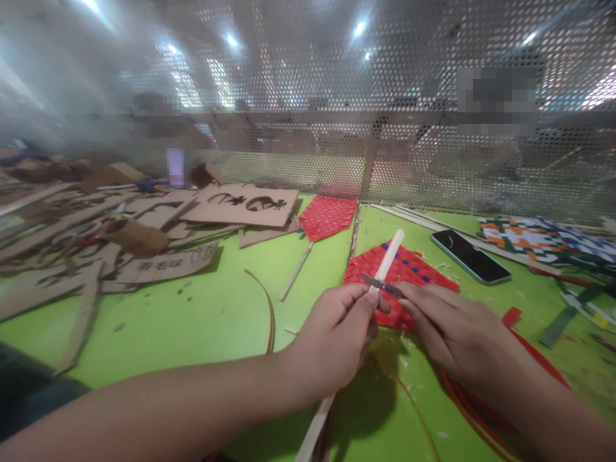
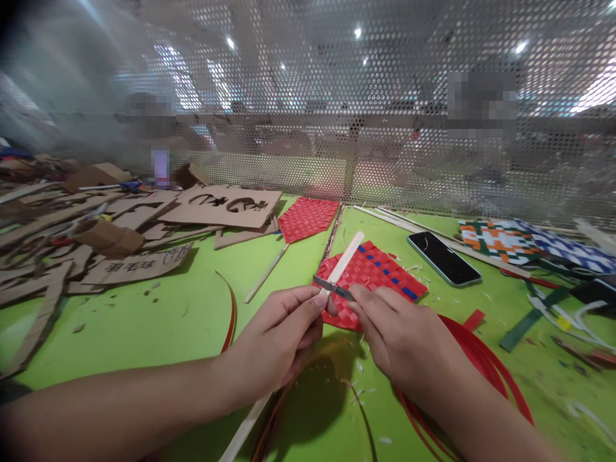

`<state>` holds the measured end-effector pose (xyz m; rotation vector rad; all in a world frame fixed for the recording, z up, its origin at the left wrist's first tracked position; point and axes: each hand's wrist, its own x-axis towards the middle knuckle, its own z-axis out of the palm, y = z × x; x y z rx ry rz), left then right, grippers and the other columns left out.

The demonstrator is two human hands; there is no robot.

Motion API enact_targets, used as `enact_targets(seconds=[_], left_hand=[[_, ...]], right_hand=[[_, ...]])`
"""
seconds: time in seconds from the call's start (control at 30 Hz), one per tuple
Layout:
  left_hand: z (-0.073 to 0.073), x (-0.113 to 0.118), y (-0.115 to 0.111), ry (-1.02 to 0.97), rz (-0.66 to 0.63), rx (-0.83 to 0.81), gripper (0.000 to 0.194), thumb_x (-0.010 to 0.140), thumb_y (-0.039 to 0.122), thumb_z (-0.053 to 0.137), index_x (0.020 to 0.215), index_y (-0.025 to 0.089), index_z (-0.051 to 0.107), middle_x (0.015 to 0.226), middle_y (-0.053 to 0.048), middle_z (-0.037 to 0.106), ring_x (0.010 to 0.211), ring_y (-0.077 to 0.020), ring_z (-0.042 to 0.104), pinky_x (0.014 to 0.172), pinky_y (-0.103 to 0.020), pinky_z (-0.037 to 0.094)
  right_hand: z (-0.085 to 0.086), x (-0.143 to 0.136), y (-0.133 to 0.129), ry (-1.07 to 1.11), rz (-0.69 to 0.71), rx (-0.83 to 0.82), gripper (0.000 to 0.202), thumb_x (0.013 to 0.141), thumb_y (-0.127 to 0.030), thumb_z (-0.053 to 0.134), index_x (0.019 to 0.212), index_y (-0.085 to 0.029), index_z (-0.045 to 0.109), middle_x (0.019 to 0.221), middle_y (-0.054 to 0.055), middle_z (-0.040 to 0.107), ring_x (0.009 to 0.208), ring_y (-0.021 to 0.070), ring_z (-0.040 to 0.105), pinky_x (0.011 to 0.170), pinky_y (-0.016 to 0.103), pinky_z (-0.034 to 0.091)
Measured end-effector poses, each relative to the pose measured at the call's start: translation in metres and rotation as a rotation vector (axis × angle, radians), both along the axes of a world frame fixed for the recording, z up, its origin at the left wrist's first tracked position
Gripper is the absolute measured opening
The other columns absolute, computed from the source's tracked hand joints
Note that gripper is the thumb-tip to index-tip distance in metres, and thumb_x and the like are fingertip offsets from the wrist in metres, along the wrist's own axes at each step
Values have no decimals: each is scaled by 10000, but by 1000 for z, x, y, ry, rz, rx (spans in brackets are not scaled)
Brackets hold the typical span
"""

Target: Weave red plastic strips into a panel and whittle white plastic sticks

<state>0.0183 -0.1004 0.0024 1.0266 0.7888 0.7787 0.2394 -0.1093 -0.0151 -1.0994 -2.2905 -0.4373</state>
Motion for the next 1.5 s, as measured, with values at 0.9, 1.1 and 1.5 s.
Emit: enact_targets(seconds=[0.9, 1.1, 1.5], left_hand=[[2, -4, 1, 97, 67, 125, 343, 1089, 453, 543, 846, 212, 554, 584, 101, 350, 484, -66, 251, 458, -204, 211], [-2, -2, -3, 145, 18, 148, 388, 1055, 529, 578, 833, 212, 549, 587, 92, 382, 473, -71, 290, 459, -227, 237], [-1, -3, 1, 42, 5, 74, 312, 1076, 447, 570, 875, 209, 573, 590, 101, 357, 498, -72, 247, 449, -190, 213]], right_hand=[[1, -14, -5, 81, -25, 77, 292, 1118, -230, 482, 1196, -98, 730, 1011, 134, 842, 839, 252, 819, 653, 323, 651], [3, -21, -7, 120, 29, 57, 270, 1117, -212, 486, 1171, -91, 721, 990, 134, 836, 822, 236, 809, 702, 313, 651], [6, -17, -6, 133, 34, 23, 288, 1104, -207, 498, 1155, -77, 750, 1025, 145, 842, 844, 246, 817, 741, 325, 664]])
